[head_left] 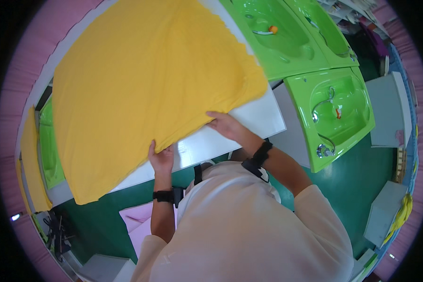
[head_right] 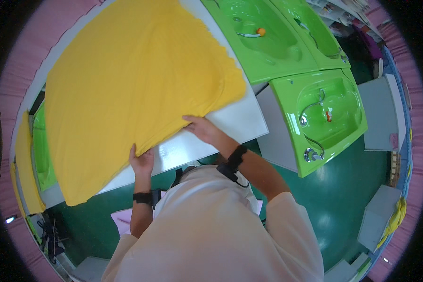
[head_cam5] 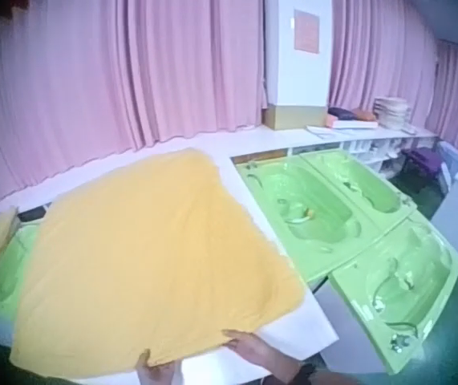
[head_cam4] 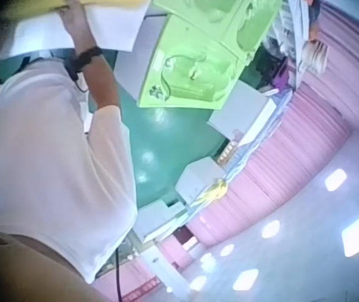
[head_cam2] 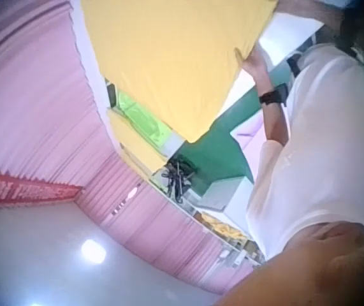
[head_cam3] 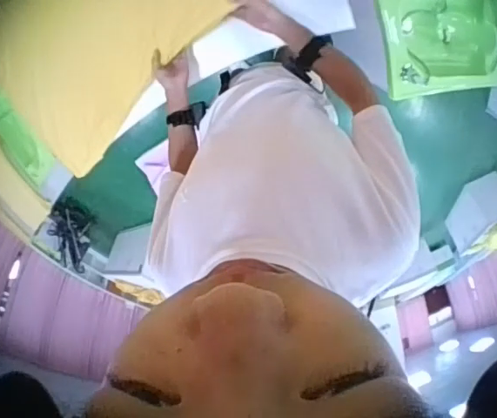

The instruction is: The recorder is tidying up a room by spreading a yellow cloth over a table and picking up pink foam squares.

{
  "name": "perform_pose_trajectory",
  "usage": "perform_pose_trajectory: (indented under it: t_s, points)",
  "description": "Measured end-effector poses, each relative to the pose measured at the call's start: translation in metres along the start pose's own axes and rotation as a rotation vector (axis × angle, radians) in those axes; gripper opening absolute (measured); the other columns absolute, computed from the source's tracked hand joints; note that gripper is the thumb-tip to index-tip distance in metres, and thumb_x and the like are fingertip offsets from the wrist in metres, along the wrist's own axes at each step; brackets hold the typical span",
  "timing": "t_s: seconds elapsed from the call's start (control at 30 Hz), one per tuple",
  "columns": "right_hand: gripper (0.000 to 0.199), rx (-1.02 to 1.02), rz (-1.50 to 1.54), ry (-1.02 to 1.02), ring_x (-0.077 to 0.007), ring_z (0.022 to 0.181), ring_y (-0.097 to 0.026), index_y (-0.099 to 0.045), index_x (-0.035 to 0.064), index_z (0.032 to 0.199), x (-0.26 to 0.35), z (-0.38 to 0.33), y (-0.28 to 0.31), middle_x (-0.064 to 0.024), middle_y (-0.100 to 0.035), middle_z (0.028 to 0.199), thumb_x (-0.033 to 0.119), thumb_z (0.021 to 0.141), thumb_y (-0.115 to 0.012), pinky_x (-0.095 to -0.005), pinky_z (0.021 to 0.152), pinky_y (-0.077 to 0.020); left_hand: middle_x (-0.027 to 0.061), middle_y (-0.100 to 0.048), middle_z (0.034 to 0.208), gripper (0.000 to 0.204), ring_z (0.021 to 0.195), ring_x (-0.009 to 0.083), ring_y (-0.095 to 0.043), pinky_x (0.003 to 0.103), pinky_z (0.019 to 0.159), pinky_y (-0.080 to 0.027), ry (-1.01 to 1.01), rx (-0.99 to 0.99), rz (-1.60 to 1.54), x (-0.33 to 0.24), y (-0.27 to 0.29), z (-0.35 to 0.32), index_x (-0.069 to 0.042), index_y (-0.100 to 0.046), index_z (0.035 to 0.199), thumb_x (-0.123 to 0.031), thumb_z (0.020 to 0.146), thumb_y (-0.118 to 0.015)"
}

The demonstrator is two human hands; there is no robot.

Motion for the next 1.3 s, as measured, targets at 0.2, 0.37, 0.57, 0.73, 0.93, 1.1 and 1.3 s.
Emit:
perform_pose_trajectory:
  t_s: [0.2, 0.37, 0.57, 0.73, 0.93, 1.1, 1.3]
  points:
    - [0.041, -0.147, -0.343, -0.426, -0.021, 0.109, -0.057, -0.054, 0.0046, 0.115, -0.022, -0.029, 0.039, -0.0148, -0.06, 0.112, 0.037, 0.089, -0.057, -0.0356, 0.092, -0.0446, 0.0147, -0.053, 0.127, 0.037, 0.118, 0.0282, -0.051, 0.044, 0.101, -0.042, -0.07, -0.023, -0.006, -0.008, 0.023, 0.0, 0.0, -0.047, 0.125, -0.017, 0.091, -0.051]
    - [0.047, -0.489, -1.048, -0.069, -0.0218, 0.098, -0.059, -0.052, -0.0021, 0.114, 0.064, -0.064, 0.07, -0.0177, -0.06, 0.106, 0.035, 0.087, -0.06, -0.0303, 0.081, -0.0475, 0.0148, -0.053, 0.128, 0.037, 0.118, 0.0284, -0.051, 0.045, 0.101, -0.042, -0.105, -0.035, 0.0, -0.011, 0.022, -0.006, 0.0, -0.047, 0.125, -0.016, 0.092, -0.051]
    - [0.077, -0.639, -0.723, 0.037, -0.027, 0.11, -0.049, -0.036, -0.0031, 0.128, 0.106, -0.034, 0.053, -0.02, -0.047, 0.12, 0.046, 0.079, -0.067, -0.0373, 0.091, -0.0423, 0.0145, -0.053, 0.128, 0.036, 0.118, 0.0275, -0.051, 0.043, 0.099, -0.044, -0.144, 0.042, -0.013, -0.015, 0.02, -0.006, 0.0, -0.047, 0.125, -0.015, 0.093, -0.049]
    - [0.069, -0.976, -1.178, 0.163, -0.0378, 0.103, -0.052, -0.039, -0.0042, 0.12, 0.078, -0.032, 0.059, -0.0268, -0.043, 0.118, 0.039, 0.076, -0.07, -0.0435, 0.087, -0.0446, 0.0138, -0.055, 0.126, 0.035, 0.116, 0.0263, -0.053, 0.042, 0.098, -0.044, -0.176, 0.061, 0.013, -0.015, 0.007, -0.016, 0.0, -0.047, 0.125, -0.015, 0.093, -0.049]
    - [0.061, -0.836, -1.598, 0.129, -0.0418, 0.096, -0.055, -0.037, -0.0019, 0.114, 0.083, -0.02, 0.087, -0.0273, -0.045, 0.11, 0.032, 0.074, -0.069, -0.0463, 0.082, -0.0481, 0.0133, -0.055, 0.126, 0.035, 0.116, 0.0266, -0.053, 0.041, 0.097, -0.046, -0.196, 0.019, 0.072, -0.014, 0.008, -0.016, 0.0, -0.047, 0.124, -0.018, 0.094, -0.049]
    - [0.059, -0.87, -1.824, 0.059, -0.0378, 0.09, -0.059, -0.038, -0.0045, 0.111, 0.113, -0.019, 0.044, -0.0256, -0.052, 0.104, 0.025, 0.071, -0.069, -0.042, 0.076, -0.0524, 0.014, -0.058, 0.12, 0.038, 0.111, 0.0262, -0.056, 0.039, 0.096, -0.046, -0.109, -0.059, 0.215, -0.014, 0.026, -0.014, -0.001, -0.049, 0.122, -0.026, 0.093, -0.051]
    - [0.056, -0.735, -1.941, -0.051, -0.0376, 0.094, -0.06, -0.037, -0.0051, 0.11, 0.109, 0.004, 0.071, -0.0259, -0.054, 0.106, 0.016, 0.069, -0.068, -0.0393, 0.077, -0.0531, 0.0154, -0.059, 0.111, 0.05, 0.101, 0.0242, -0.059, 0.033, 0.089, -0.049, -0.01, -0.261, 0.572, -0.011, 0.028, -0.017, 0.001, -0.051, 0.118, -0.041, 0.09, -0.055]
Point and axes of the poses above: each hand's wrist, its own z-axis towards the middle knuckle, its own y-axis out of the back of the hand, x = y × z, the point moved 2 cm from there along z, towards the middle knuckle
